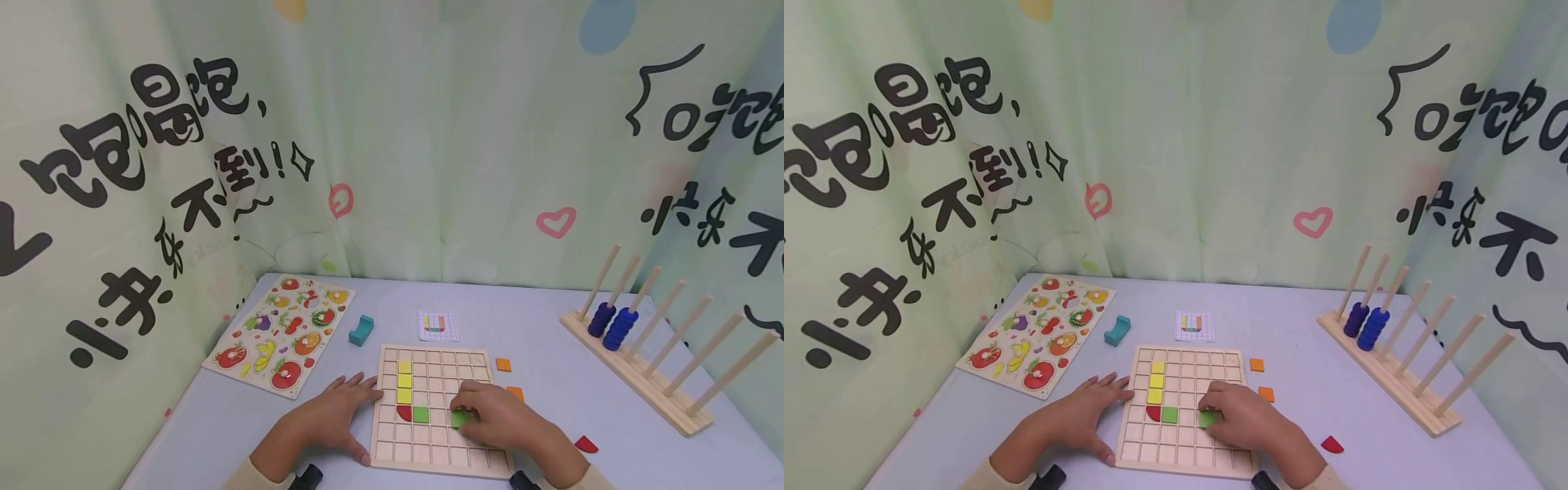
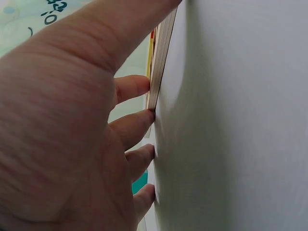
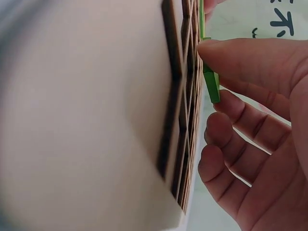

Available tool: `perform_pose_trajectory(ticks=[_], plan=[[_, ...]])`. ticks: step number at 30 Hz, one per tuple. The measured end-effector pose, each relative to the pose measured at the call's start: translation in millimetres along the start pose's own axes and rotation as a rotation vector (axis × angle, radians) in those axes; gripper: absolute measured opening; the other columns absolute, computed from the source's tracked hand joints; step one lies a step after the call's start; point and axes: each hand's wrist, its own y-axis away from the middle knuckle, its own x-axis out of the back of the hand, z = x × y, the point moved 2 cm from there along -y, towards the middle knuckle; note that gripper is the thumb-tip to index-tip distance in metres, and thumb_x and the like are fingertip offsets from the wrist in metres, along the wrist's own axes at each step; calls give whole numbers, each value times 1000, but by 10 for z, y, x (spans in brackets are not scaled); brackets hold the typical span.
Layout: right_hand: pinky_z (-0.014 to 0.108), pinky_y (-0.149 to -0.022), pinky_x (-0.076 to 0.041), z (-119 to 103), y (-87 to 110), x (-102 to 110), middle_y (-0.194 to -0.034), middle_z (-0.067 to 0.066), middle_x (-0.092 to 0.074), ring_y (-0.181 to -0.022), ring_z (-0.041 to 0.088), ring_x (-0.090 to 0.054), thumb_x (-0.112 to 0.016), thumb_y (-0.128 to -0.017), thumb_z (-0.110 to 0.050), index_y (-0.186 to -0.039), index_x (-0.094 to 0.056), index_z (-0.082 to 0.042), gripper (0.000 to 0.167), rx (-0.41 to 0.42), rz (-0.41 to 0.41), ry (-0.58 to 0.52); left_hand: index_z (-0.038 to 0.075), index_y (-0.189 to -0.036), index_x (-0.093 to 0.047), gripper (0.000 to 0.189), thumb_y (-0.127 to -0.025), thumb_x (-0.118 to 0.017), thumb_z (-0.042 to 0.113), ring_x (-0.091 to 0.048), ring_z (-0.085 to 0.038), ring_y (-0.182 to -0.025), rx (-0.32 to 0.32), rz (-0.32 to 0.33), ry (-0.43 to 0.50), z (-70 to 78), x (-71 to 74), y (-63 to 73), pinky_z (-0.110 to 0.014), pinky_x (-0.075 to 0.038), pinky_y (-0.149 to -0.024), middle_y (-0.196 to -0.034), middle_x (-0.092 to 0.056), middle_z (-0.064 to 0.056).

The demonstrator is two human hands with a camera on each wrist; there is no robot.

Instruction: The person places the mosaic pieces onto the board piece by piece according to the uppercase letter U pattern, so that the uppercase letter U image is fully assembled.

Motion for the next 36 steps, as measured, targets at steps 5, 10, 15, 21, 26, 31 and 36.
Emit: perform_pose_trajectory(ticks=[5, 10, 15, 21, 26, 31, 36], plan=[[24, -69, -47, -33, -44, -30, -94, -19, -54, -77, 2, -48, -73, -80, -14, -103, -73, -19, 23, 5, -8, 1, 36, -145, -45, 105, -52, -78, 73, -15, -23, -147, 5, -3, 2, 2, 2, 2, -52, -11, -116, -156, -31, 8], [24, -68, -46, -71, -66, -41, -92, -18, -54, -75, 2, -48, -75, -80, -17, -103, -73, -19, 23, -2, -10, 13, 36, -145, -45, 104, -53, -79, 71, -16, -23, -147, 11, -8, 0, 14, 13, 15, -52, -11, -116, -156, -31, 7], [22, -65, -44, -137, -97, -36, -91, -17, -54, -73, 2, -47, -73, -82, -17, -103, -73, -19, 22, 4, 3, 5, 35, -145, -45, 105, -53, -80, 71, -17, -23, -146, 12, -5, -8, 19, 18, 20, -52, -12, -116, -156, -32, 7], [21, -66, -45, -173, -142, -72, -90, -14, -54, -72, 1, -47, -72, -83, -15, -103, -72, -15, 21, 50, 28, 8, 34, -145, -46, 105, -53, -80, 70, -16, -22, -146, 6, 0, 1, 18, 11, 10, -52, -12, -116, -156, -32, 6], [23, -68, -47, -176, -172, -98, -92, -13, -55, -75, 1, -49, -73, -83, -15, -104, -72, -13, 21, 56, 34, 20, 33, -145, -46, 105, -53, -80, 71, -17, -23, -146, -3, 7, -5, 11, 4, 1, -52, -12, -116, -155, -33, 5], [23, -71, -47, -178, -192, -124, -94, -14, -55, -77, 2, -49, -72, -85, -18, -106, -72, -14, 22, 53, 22, 32, 33, -145, -46, 106, -53, -79, 73, -16, -22, -146, -5, 9, -11, 5, -7, 0, -52, -12, -116, -155, -33, 6], [24, -70, -46, -177, -201, -133, -93, -14, -54, -77, 2, -49, -72, -85, -17, -105, -72, -14, 20, 47, 20, 29, 32, -145, -47, 106, -52, -79, 72, -17, -22, -146, -18, 13, 2, 11, 1, 9, -52, -12, -116, -155, -33, 6]])
